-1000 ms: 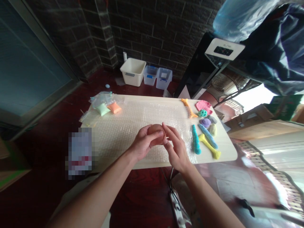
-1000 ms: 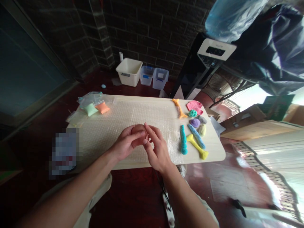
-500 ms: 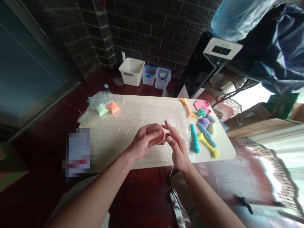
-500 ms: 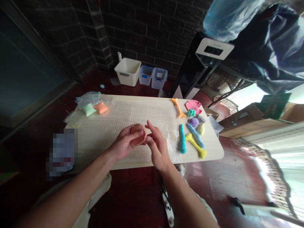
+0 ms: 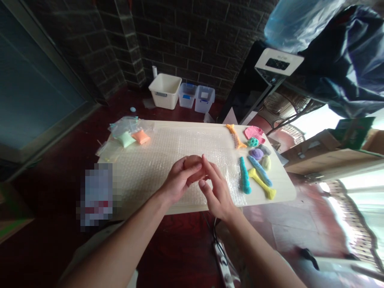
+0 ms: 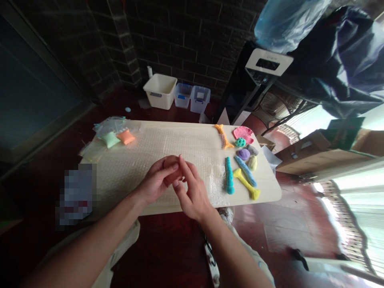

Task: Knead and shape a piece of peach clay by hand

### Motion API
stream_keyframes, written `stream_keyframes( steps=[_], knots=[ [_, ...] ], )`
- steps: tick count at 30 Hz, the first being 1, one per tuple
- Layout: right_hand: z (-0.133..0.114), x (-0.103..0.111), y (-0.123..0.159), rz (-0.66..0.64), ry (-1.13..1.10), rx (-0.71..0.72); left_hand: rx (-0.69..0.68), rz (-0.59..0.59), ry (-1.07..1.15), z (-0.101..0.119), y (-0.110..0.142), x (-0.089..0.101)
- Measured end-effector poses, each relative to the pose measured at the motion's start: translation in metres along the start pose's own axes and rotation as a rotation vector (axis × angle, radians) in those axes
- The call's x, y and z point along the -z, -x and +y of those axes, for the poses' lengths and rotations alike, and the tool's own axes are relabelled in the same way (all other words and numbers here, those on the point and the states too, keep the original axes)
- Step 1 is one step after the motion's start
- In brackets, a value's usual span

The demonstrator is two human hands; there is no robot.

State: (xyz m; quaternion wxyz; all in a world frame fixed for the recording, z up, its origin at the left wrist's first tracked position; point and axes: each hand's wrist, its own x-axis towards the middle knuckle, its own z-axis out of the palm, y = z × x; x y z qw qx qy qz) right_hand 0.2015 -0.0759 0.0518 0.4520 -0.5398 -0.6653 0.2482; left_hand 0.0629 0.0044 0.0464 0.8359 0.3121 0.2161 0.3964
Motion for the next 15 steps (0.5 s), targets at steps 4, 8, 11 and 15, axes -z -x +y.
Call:
stream_keyframes(
  steps=[4,8,11,15],
  knots=[
    [0.000,0.003,-0.002,0.016,-0.066,-0.020,0.040,0.037,0.007,0.001,0.000,0.001],
    [0.000,0.008,-0.004,0.092,-0.103,-0.045,0.082,0.005,0.001,0.003,0.002,0.000],
    [0.000,0.012,-0.005,0.050,-0.067,-0.014,0.120,-0.006,-0.004,0.003,0.004,-0.001],
    [0.000,0.014,-0.006,0.026,-0.078,-0.004,0.128,0.000,-0.012,0.003,0.005,-0.001]
  ],
)
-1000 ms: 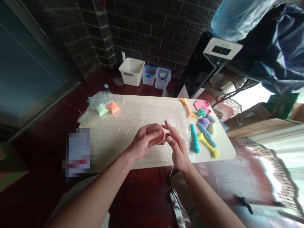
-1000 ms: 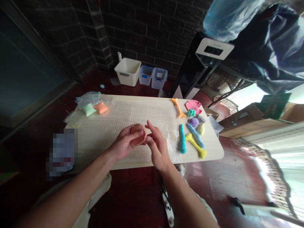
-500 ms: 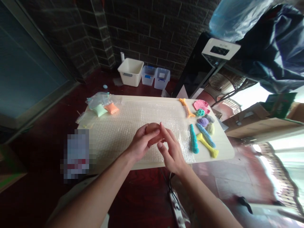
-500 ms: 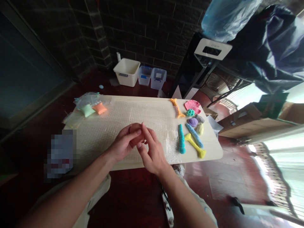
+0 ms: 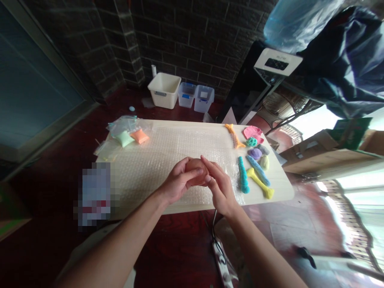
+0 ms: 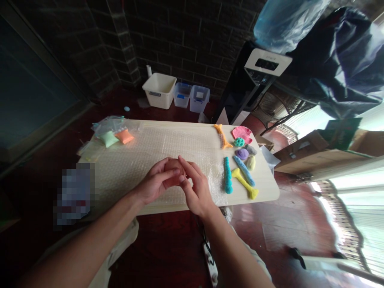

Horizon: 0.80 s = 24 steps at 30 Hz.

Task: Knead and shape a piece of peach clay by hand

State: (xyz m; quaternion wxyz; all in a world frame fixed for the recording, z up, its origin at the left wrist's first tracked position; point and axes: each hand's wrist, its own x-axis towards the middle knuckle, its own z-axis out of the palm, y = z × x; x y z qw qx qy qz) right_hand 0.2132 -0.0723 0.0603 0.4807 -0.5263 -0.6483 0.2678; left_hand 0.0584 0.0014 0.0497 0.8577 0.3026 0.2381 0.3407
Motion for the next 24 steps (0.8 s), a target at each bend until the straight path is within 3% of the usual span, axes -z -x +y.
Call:
stream_keyframes(
  steps=[11,19,24],
  knots=[
    [0.0023,0.0028,0.0024,0.040,-0.002,-0.035,-0.024,-0.003,-0.152,0.0020,-0.0022,0.0017],
    [0.0037,-0.0051,0.0042,0.039,0.059,-0.014,-0.084,0.004,-0.154,0.0024,-0.0016,-0.0003],
    [0.0043,-0.0050,0.0049,0.046,0.067,0.008,-0.045,-0.004,-0.132,0.0061,-0.0004,-0.0019]
  ],
)
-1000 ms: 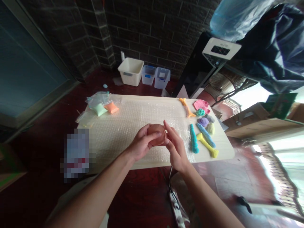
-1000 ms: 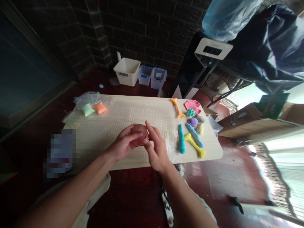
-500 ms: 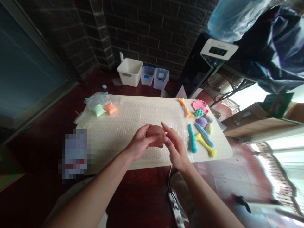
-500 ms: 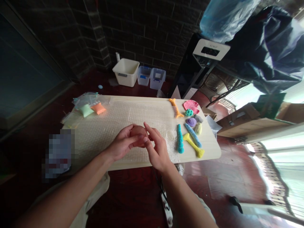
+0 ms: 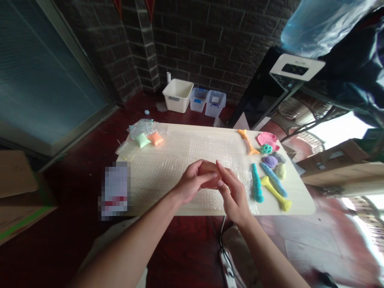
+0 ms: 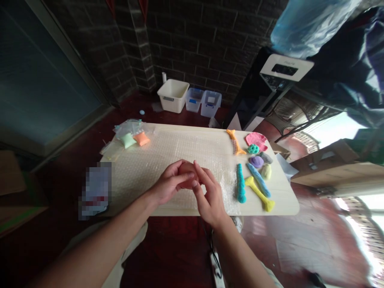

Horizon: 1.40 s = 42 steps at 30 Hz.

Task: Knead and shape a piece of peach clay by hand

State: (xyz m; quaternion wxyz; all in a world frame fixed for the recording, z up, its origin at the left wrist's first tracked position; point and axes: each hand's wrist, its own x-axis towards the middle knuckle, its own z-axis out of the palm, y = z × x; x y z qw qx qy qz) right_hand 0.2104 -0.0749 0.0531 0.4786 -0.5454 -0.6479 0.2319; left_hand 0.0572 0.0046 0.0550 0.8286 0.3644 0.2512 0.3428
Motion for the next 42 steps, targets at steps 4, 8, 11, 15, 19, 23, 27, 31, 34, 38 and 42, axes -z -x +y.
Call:
stream_keyframes(
  steps=[4,8,11,15,19,23,27,31,34,38,42],
  knots=[
    [0.000,0.001,-0.002,-0.029,0.020,0.017,0.018,0.005,0.011,-0.001,0.000,0.002],
    [0.002,0.001,-0.002,-0.012,0.017,-0.003,0.007,0.031,0.002,-0.002,-0.001,0.002],
    [0.002,0.001,-0.001,-0.008,0.011,-0.008,-0.019,0.056,-0.044,-0.004,-0.002,0.001],
    [0.002,0.002,-0.001,-0.035,0.043,-0.003,-0.049,0.061,-0.068,-0.006,-0.003,0.002],
    [0.003,-0.001,0.000,-0.045,0.049,0.008,-0.062,0.070,-0.078,-0.009,-0.004,0.005],
    [0.002,-0.004,0.003,-0.003,0.028,-0.021,-0.127,0.116,-0.084,-0.010,-0.006,0.005],
    [0.000,-0.003,0.003,-0.052,0.037,-0.007,-0.132,0.099,-0.052,-0.011,-0.005,0.005],
    [0.001,-0.004,0.000,-0.083,0.008,-0.006,-0.133,0.097,-0.039,-0.011,-0.005,0.006],
    [0.002,-0.007,0.002,-0.090,0.005,-0.013,-0.148,0.100,-0.030,-0.009,-0.005,0.005],
    [0.003,-0.009,0.005,-0.028,-0.019,-0.019,-0.158,0.089,0.011,-0.007,-0.005,0.002],
    [0.000,-0.007,0.004,-0.068,0.012,-0.003,-0.155,0.057,0.027,-0.005,-0.006,0.002]
  ],
)
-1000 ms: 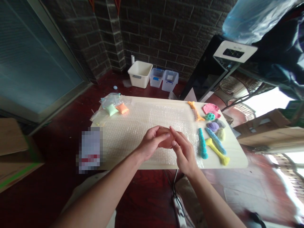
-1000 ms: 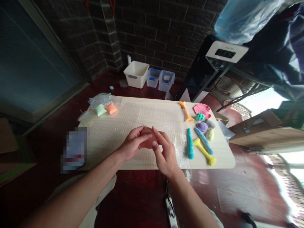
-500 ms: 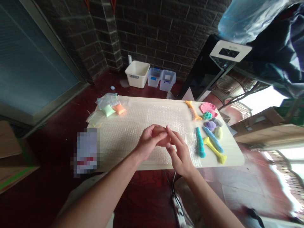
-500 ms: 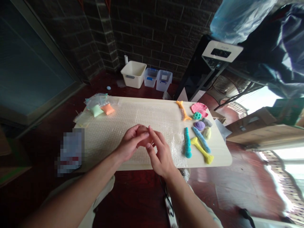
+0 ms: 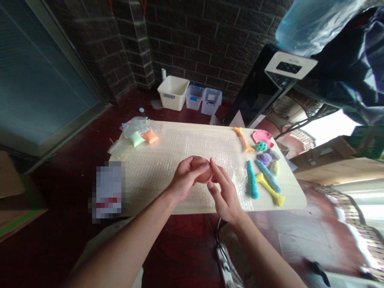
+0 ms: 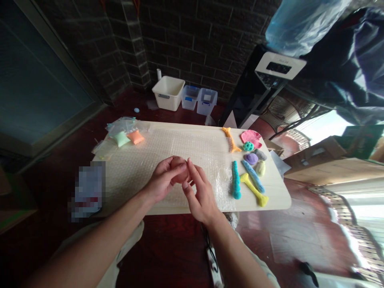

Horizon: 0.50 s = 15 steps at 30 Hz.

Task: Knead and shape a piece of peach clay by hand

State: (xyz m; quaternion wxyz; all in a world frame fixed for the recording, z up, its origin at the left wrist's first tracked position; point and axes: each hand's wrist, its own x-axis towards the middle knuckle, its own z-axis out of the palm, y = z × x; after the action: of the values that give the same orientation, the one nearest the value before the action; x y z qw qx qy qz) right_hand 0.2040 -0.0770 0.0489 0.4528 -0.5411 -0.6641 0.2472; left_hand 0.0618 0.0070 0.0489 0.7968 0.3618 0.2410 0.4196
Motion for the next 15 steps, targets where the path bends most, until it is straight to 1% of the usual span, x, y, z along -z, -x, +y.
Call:
stream_keyframes(
  steps=[3,5,9,12,15],
  knots=[
    [-0.001,0.001,-0.001,-0.036,0.016,0.002,0.000,-0.004,0.008,0.000,0.000,0.001],
    [0.000,0.002,-0.001,-0.034,0.020,0.006,0.007,0.001,0.010,0.001,0.000,0.001],
    [0.002,0.006,-0.001,0.008,0.017,0.013,0.086,-0.026,-0.006,0.002,0.003,-0.002],
    [0.001,0.011,-0.002,-0.024,0.007,0.031,0.121,-0.011,-0.062,0.003,0.005,-0.003],
    [0.000,0.012,-0.004,-0.036,-0.020,0.020,0.138,-0.008,-0.078,0.005,0.006,-0.003]
  ],
)
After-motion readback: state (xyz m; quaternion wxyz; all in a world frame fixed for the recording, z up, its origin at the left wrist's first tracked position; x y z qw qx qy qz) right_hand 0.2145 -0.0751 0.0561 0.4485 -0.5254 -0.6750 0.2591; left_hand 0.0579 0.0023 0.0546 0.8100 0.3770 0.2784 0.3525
